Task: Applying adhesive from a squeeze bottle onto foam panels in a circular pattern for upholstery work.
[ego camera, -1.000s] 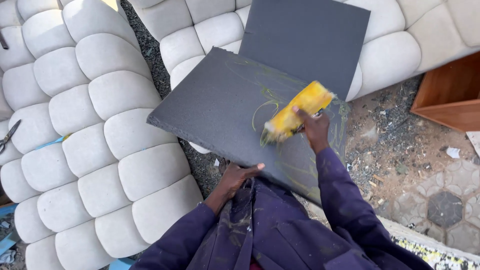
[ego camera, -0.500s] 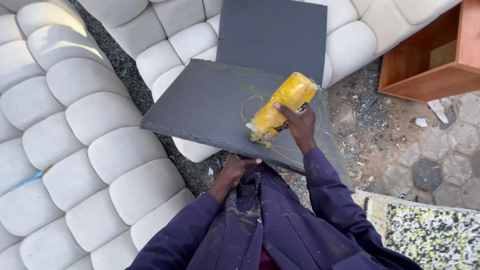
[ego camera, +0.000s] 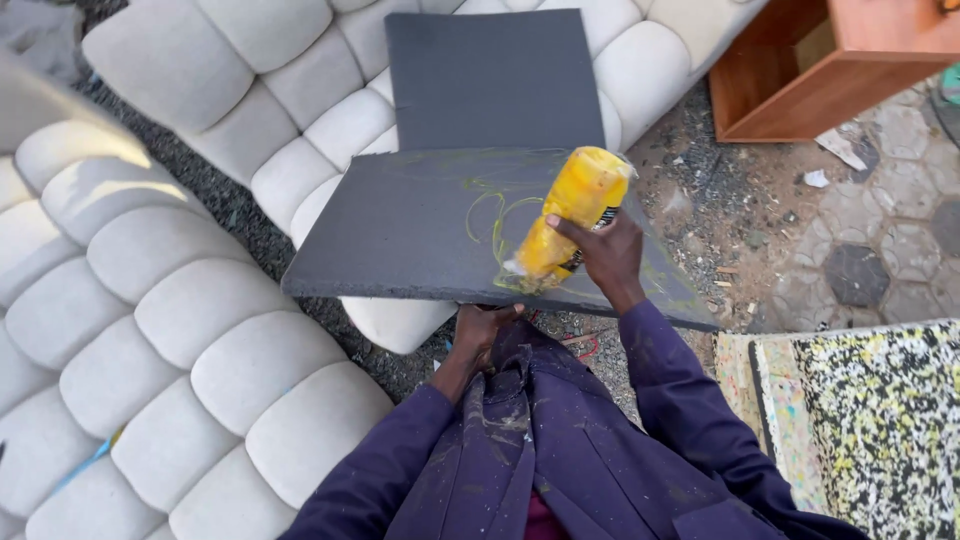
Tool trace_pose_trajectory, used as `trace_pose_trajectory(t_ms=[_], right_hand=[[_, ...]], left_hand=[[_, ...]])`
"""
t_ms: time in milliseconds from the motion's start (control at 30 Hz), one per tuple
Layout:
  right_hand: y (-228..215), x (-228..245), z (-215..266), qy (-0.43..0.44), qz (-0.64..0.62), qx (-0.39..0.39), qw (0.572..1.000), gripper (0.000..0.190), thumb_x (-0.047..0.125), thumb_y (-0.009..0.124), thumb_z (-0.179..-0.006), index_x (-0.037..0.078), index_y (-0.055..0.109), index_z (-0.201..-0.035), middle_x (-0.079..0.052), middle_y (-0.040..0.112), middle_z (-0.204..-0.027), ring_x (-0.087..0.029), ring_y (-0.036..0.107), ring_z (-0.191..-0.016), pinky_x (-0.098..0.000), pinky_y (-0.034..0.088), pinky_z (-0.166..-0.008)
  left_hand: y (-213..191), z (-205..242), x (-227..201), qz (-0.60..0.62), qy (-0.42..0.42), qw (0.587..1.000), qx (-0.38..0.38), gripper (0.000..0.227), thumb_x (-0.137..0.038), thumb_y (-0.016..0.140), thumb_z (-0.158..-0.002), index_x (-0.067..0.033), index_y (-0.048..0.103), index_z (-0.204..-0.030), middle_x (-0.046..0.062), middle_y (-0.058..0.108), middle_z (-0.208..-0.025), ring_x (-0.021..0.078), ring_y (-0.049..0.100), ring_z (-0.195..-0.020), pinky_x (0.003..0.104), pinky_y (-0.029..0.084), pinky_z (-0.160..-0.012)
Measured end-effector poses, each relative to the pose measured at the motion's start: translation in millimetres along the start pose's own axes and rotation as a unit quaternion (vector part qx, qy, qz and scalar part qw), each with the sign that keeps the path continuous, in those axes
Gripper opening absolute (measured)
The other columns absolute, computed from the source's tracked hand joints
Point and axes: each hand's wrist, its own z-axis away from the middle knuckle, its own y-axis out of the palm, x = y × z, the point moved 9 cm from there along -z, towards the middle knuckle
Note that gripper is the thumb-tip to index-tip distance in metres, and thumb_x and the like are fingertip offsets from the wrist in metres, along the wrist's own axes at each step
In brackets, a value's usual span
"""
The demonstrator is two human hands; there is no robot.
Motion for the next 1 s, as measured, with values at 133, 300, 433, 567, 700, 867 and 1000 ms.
trace_pose_trajectory(t_ms=[133, 300, 433, 567, 700, 867, 1000], right_hand=[[-58, -43, -9, 0.005, 0.144, -0.066, 0.987, 0.061, 0.041, 0.096, -0.072, -0.003, 0.071, -0.104, -0.025, 0.074, -0.095, -0.047, 0.071, -0.097, -0.0575, 0.053, -0.082], [-65, -43, 10, 0.031, 0.109, -0.094, 0.989, 0.056, 0.043, 0.098, -0.070, 0.003, 0.072, -0.099, -0.018, 0.076, -0.092, -0.040, 0.073, -0.096, -0.0502, 0.054, -0.082], [-84, -77, 1, 0.029, 0.092, -0.104, 0.990, 0.053, 0.040, 0.100, -0.070, 0.004, 0.073, -0.099, -0.017, 0.076, -0.091, -0.038, 0.074, -0.093, -0.0482, 0.055, -0.081], [-99, -128, -20, -0.001, 0.106, -0.186, 0.977, 0.057, 0.039, 0.101, -0.073, 0.005, 0.071, -0.107, -0.018, 0.076, -0.096, -0.038, 0.073, -0.097, -0.0511, 0.055, -0.084], [-38, -104, -19, 0.005, -0.018, -0.145, 0.989, 0.053, 0.031, 0.101, -0.071, 0.007, 0.073, -0.109, -0.015, 0.077, -0.101, -0.032, 0.073, -0.100, -0.0497, 0.054, -0.089], [-24, -137, -60, -0.002, 0.007, -0.122, 0.993, 0.055, 0.030, 0.098, -0.070, 0.004, 0.071, -0.111, -0.019, 0.076, -0.100, -0.041, 0.071, -0.102, -0.0565, 0.054, -0.086], [-20, -171, -83, 0.028, 0.018, -0.157, 0.987, 0.050, 0.030, 0.097, -0.074, 0.002, 0.071, -0.107, -0.020, 0.076, -0.099, -0.039, 0.072, -0.100, -0.0528, 0.053, -0.086]], left_hand=[[8, 27, -17, 0.095, -0.079, 0.992, 0.020, 0.036, -0.019, 0.072, -0.099, 0.0154, 0.068, -0.110, 0.019, 0.064, -0.085, 0.0158, 0.061, -0.076, 0.038, 0.052, -0.075], [4, 12, -1, 0.094, -0.077, 0.992, -0.016, 0.042, -0.024, 0.086, -0.086, 0.0093, 0.069, -0.105, 0.023, 0.069, -0.098, 0.0297, 0.068, -0.087, 0.052, 0.055, -0.075], [2, 2, 18, 0.096, -0.066, 0.992, -0.058, 0.044, -0.027, 0.086, -0.087, 0.0097, 0.071, -0.106, 0.031, 0.063, -0.112, 0.0369, 0.064, -0.105, 0.061, 0.054, -0.091], [4, 3, 15, 0.107, -0.030, 0.991, -0.071, 0.048, -0.030, 0.094, -0.081, 0.0069, 0.075, -0.104, 0.038, 0.061, -0.122, 0.0517, 0.057, -0.118, 0.068, 0.048, -0.095], [4, 4, 8, 0.066, -0.035, 0.996, -0.051, 0.030, -0.025, 0.097, -0.078, 0.0002, 0.083, -0.086, 0.028, 0.069, -0.084, 0.0560, 0.063, -0.107, 0.069, 0.045, -0.083], [2, 31, -22, 0.055, -0.059, 0.995, -0.058, 0.033, -0.025, 0.093, -0.082, 0.0039, 0.082, -0.094, 0.029, 0.061, -0.090, 0.0476, 0.064, -0.098, 0.062, 0.041, -0.085], [-5, 21, 10, -0.020, -0.129, 0.990, -0.049, 0.031, -0.022, 0.082, -0.090, 0.0072, 0.077, -0.096, 0.016, 0.051, -0.078, 0.0184, 0.038, -0.074, 0.042, 0.035, -0.079]])
